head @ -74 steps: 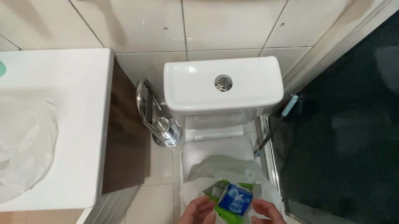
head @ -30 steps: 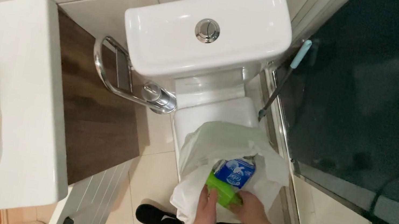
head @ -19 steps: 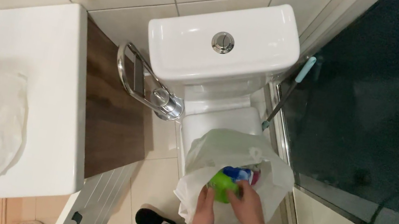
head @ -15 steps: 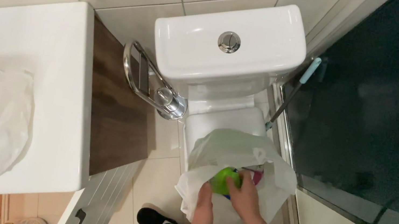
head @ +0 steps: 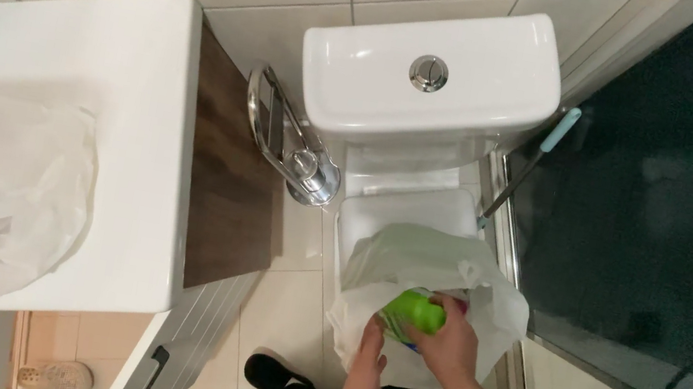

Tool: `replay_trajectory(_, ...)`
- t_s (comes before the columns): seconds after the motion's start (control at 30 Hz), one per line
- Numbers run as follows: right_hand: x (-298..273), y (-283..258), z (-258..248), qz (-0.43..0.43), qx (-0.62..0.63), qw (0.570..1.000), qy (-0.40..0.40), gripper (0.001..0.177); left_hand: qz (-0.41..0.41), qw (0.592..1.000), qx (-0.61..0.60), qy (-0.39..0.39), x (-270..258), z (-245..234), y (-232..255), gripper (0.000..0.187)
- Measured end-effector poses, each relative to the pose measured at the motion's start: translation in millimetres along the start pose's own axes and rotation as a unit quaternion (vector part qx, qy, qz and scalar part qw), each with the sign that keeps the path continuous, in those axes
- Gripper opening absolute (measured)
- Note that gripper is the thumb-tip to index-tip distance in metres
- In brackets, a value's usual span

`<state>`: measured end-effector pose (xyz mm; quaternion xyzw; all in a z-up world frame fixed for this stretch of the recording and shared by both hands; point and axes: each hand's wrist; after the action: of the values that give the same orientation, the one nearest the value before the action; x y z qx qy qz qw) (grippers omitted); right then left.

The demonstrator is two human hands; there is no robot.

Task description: The person unpacks various toiletries from a plastic bag, including a pink bottle, a green bottle, and toothpaste boxes. They place the bottles on the sink counter and store the toothpaste boxes inside a cabinet under the sink.

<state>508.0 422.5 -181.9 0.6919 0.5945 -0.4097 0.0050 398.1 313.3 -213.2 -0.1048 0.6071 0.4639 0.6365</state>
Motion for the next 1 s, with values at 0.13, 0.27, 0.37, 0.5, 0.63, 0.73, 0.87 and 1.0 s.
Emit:
replay_trajectory(0.13, -48, -45, -78, 0.011, -0.046, 0.999, -0.001, 0.062, 0.063, 0.991, 0.106, -0.043, -22, 0, 5, 0.077)
replay_trajectory(0.27, -85, -74, -148, 0.083, -0.074, 0.993, -0.025, 0.058, -0.014, 0.989, 0.113, -0.098, -44, 13, 22, 0.092)
replay_trajectory(0.37, -123, -121, -196, 0.077, -0.09, 0.993, 0.003, 0.053, 0.052, 0.973, 0.196, -0.108, -92, 26, 55, 0.105)
replay_trajectory(0.5, -143, -144, -230, -0.009, 0.025, 0.999, 0.021, 0.056, 0.165, 0.95, 0.261, -0.039, -161, 47, 98, 0.118)
replay_trajectory(0.63, -161, -176, -253, -0.075, 0.116, 0.99, 0.028, 0.061, 0.286, 0.922, 0.245, -0.094, -206, 50, 142, 0.105)
replay_trajectory(0.73, -152, -177, -256, -0.211, 0.189, 0.958, 0.035, 0.064, 0.311, 0.914, 0.247, -0.08, -232, 47, 167, 0.1)
replay_trajectory(0.87, -149, -198, -261, -0.344, 0.287, 0.894, -0.011, 0.068, 0.262, 0.91, 0.311, -0.075, -272, 44, 206, 0.072)
replay_trajectory(1.0, -181, -240, -270, -0.396, 0.292, 0.87, -0.033, 0.075, 0.251, 0.943, 0.198, -0.094, -322, 45, 227, 0.088)
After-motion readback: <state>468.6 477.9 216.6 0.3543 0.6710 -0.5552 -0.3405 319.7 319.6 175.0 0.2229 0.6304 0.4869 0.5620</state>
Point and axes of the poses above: each hand's wrist, its own x-axis towards the middle knuckle, its own z-axis out of the palm, y = z × x, and after that the axes turned 2 degrees about z, right-handed
